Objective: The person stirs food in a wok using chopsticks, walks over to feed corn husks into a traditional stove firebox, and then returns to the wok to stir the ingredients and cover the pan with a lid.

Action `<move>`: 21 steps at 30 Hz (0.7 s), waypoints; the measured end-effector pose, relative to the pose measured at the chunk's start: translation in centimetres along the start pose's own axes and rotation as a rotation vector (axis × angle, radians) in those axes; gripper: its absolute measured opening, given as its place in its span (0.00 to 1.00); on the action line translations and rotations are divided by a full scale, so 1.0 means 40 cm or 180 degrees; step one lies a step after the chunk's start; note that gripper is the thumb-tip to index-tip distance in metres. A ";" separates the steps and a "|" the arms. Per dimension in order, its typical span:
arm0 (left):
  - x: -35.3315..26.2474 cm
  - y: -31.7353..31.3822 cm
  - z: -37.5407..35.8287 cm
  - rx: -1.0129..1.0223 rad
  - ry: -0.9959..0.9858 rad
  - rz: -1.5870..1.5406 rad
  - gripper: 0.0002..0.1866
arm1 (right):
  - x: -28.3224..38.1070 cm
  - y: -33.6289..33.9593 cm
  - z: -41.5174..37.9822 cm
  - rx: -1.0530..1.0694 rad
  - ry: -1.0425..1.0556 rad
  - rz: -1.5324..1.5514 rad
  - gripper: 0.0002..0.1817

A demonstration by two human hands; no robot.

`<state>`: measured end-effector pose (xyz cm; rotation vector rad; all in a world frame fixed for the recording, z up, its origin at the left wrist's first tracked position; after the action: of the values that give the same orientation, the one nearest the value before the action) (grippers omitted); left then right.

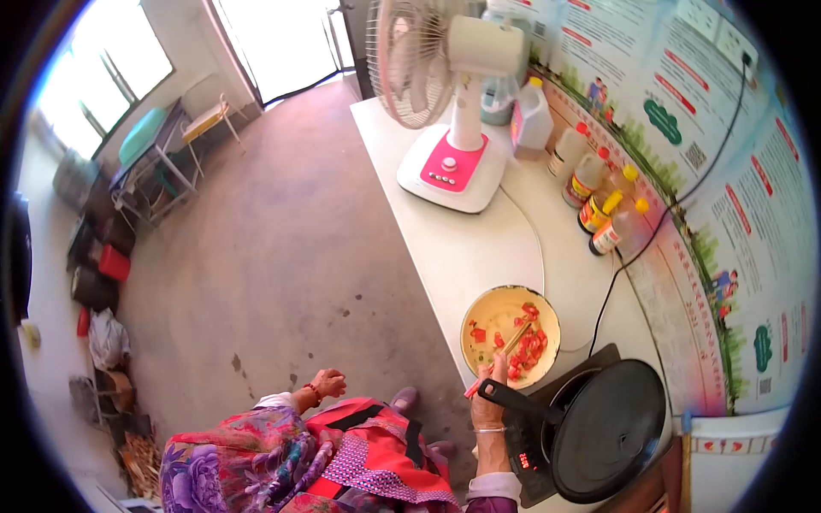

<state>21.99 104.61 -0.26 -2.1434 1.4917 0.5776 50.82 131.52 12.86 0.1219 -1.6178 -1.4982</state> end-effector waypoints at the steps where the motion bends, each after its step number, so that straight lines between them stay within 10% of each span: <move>1: 0.017 0.007 -0.004 -0.0090 0.0053 -0.0087 0.14 | 0.004 0.011 -0.001 0.0240 0.0109 -0.0259 0.16; 11: 0.222 0.077 -0.093 -0.0319 -0.0446 0.0212 0.13 | 0.026 0.032 -0.014 0.0620 -0.0009 0.0234 0.14; 12: 0.231 0.063 -0.143 -0.0507 -0.0380 -0.0959 0.09 | 0.023 0.035 -0.021 0.0730 -0.0145 0.0465 0.14; 14: 0.364 0.089 -0.164 -0.0455 -0.0442 0.1228 0.09 | 0.032 0.059 -0.024 0.0708 -0.0088 0.0553 0.14; 18: 0.470 -0.026 -0.380 -0.0838 0.0420 0.0393 0.12 | -0.034 0.042 -0.049 0.0120 0.0435 0.0162 0.11; 19: 0.527 -0.045 -0.404 -0.0624 0.0213 0.3226 0.08 | -0.026 0.051 -0.052 -0.0174 0.0410 0.0107 0.09; 20: 0.599 -0.061 -0.433 -0.0712 -0.0082 0.3907 0.11 | -0.027 0.050 -0.062 -0.0158 0.0443 0.0125 0.09; 21: 0.676 -0.083 -0.451 -0.1088 0.0198 0.2710 0.13 | -0.033 0.050 -0.074 -0.0049 0.0396 -0.0207 0.11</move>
<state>35.22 74.74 -0.96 -1.6597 2.4845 1.1150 54.47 130.65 13.41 0.2564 -1.5153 -1.5218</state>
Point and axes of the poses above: each hand's wrist, its own z-axis towards the middle knuckle, its own y-axis out of the back of the hand, x = y × z, the point moved 2 cm from there along z, towards the middle knuckle, and after that the axes turned 15 degrees about x, right-handed, at the moved point
